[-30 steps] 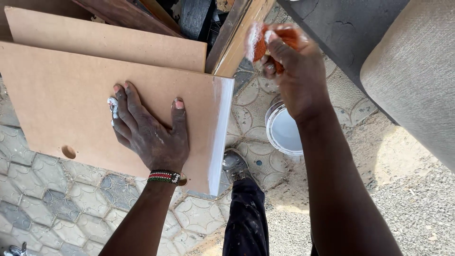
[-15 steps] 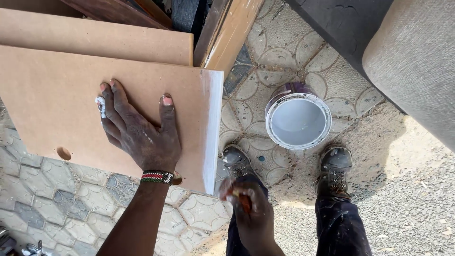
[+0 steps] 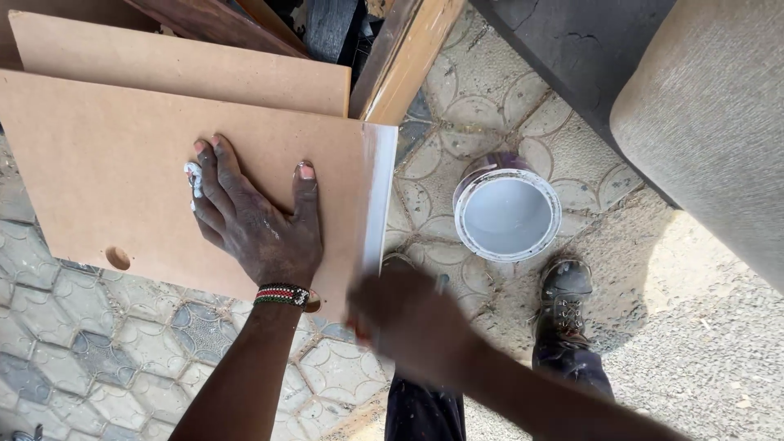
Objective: Applying a white coating to the edges of wooden furniture panels using a sponge
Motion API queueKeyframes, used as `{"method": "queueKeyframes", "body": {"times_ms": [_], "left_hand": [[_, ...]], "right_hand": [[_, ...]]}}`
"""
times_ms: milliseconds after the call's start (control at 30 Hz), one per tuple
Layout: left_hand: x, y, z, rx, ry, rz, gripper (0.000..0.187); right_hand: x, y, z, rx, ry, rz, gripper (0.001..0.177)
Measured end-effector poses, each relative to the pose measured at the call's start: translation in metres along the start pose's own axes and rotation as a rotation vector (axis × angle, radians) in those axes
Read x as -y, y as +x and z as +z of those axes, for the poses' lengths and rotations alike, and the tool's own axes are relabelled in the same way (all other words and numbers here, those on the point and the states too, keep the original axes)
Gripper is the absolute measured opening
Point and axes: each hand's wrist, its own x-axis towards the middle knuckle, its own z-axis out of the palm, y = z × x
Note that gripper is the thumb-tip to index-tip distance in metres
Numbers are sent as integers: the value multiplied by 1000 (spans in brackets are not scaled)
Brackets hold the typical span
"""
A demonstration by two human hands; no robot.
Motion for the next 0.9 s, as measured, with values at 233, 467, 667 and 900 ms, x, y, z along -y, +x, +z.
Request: {"method": "queueKeyframes", "body": {"times_ms": [233, 467, 667, 900], "left_hand": [[-6, 3, -4, 25, -31, -19, 100], [-5, 0, -6, 30, -21, -17, 100], [-3, 1, -1, 14, -6, -11, 99], [4, -1, 6, 9, -9, -23, 98]], "right_hand": [[19, -13, 18, -244, -147, -89, 37], [-85, 96, -168, -647, -253, 88, 21], [-111, 57, -123, -597, 206, 217, 27], [-6, -63, 47, -135, 664, 660, 14]]}}
